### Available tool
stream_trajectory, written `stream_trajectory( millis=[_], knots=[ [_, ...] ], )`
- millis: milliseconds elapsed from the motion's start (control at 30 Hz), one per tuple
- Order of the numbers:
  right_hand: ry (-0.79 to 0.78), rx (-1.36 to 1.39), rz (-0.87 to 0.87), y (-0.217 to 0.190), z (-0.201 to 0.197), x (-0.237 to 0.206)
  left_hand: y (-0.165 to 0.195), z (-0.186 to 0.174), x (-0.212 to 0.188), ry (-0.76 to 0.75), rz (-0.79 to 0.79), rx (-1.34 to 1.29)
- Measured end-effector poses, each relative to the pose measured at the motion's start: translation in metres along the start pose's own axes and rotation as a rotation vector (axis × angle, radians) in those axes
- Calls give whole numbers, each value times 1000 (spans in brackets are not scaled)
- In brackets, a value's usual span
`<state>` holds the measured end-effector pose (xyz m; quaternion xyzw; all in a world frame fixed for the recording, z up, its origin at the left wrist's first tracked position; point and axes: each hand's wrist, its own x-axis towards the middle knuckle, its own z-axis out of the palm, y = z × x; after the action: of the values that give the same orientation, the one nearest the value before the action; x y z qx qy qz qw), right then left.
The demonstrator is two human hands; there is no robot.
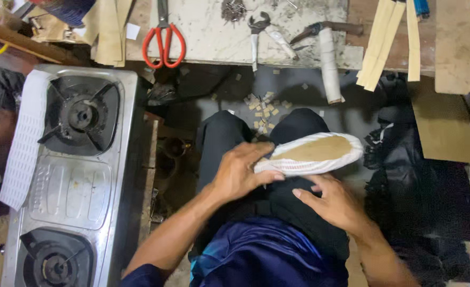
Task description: The person sits at a workshop bench and trims excess white fabric from the edge of a shoe upper with a knife, then hammers the sole edge to set it. They fit a white elastic strap around the shoe, hammer again, and turn the finished shoe over in their hands.
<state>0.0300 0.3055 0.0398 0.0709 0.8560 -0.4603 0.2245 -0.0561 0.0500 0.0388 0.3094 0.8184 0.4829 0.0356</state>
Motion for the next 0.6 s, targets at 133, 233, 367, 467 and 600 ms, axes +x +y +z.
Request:
stream_trajectory(
  millis=[133,233,367,467,600],
  knots=[
    [59,-191,-160,-48,-12,1,-29,-43,20,1,149,331],
    [229,-294,-582,-79,-4,24,-39,-50,21,-16,163,343],
    [258,-330,-801,-102,13,59,-41,-43,15,4,126,325],
    [186,-386,-791,-107,21,73,-42,-43,10,13,110,336],
    [155,-279,-826,-106,27,79,-41,-46,4,7,78,337]
  ],
)
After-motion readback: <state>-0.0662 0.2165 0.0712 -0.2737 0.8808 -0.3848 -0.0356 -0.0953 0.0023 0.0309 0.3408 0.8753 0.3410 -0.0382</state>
